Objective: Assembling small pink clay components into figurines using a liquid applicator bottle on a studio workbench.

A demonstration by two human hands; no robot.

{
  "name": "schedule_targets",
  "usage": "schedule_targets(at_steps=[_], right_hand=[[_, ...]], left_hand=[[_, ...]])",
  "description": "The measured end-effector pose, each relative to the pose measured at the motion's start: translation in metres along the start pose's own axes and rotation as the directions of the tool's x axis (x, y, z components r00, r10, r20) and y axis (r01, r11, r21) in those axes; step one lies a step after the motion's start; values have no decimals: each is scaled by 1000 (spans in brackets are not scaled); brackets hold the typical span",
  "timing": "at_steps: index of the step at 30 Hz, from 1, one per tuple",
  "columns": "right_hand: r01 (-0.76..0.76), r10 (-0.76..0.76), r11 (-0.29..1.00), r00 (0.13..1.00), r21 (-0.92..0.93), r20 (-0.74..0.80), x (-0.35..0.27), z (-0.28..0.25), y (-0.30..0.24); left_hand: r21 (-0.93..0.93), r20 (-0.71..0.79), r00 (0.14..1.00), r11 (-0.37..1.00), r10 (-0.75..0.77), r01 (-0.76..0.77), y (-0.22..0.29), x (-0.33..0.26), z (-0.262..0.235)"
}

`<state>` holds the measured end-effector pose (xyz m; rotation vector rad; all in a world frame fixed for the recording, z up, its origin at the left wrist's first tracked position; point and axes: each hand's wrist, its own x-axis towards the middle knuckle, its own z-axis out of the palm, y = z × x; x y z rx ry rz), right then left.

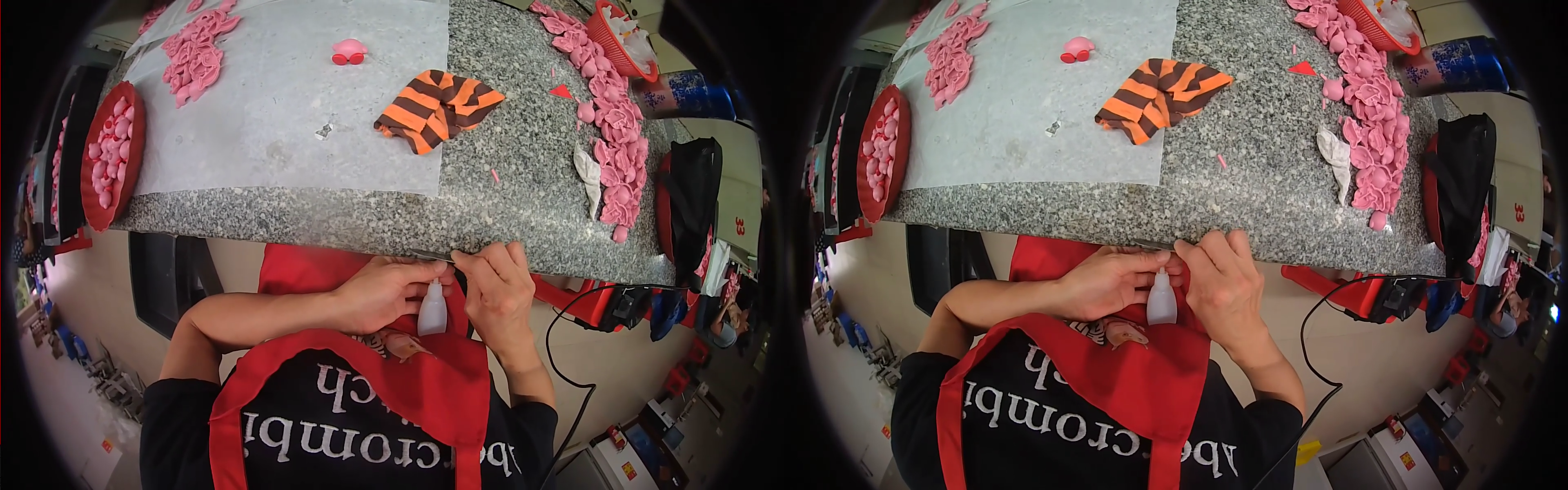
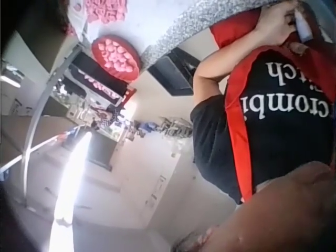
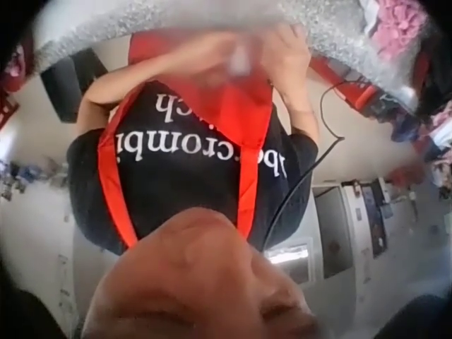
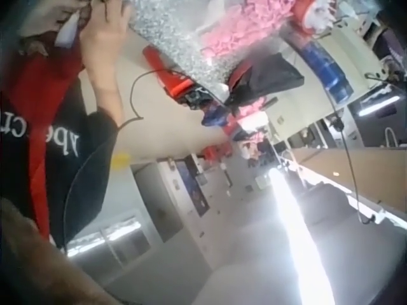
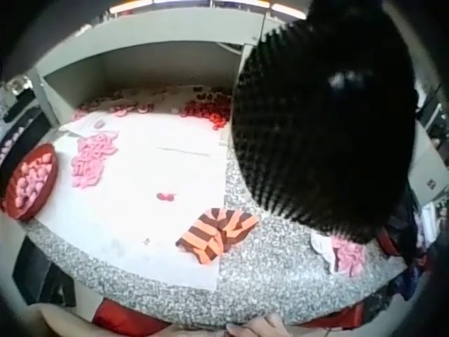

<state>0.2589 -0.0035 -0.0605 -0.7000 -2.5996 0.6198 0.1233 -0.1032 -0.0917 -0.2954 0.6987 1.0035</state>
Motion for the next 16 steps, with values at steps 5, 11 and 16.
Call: schedule_targets(at_steps=[5,11,16], right_hand=[[0,0,1000,1000,20,-28,4,2,7],[-3,2,1000,1000,16,9,4,-2,-1],[23,-25,995,999,94,27,7,-5,7]], left_hand=[[61,-52,998,997,43,-40,0,0,2],[83,-82,996,996,46,-39,-1,1,5],[75,-99,995,997,27,-20,1,-1,10]])
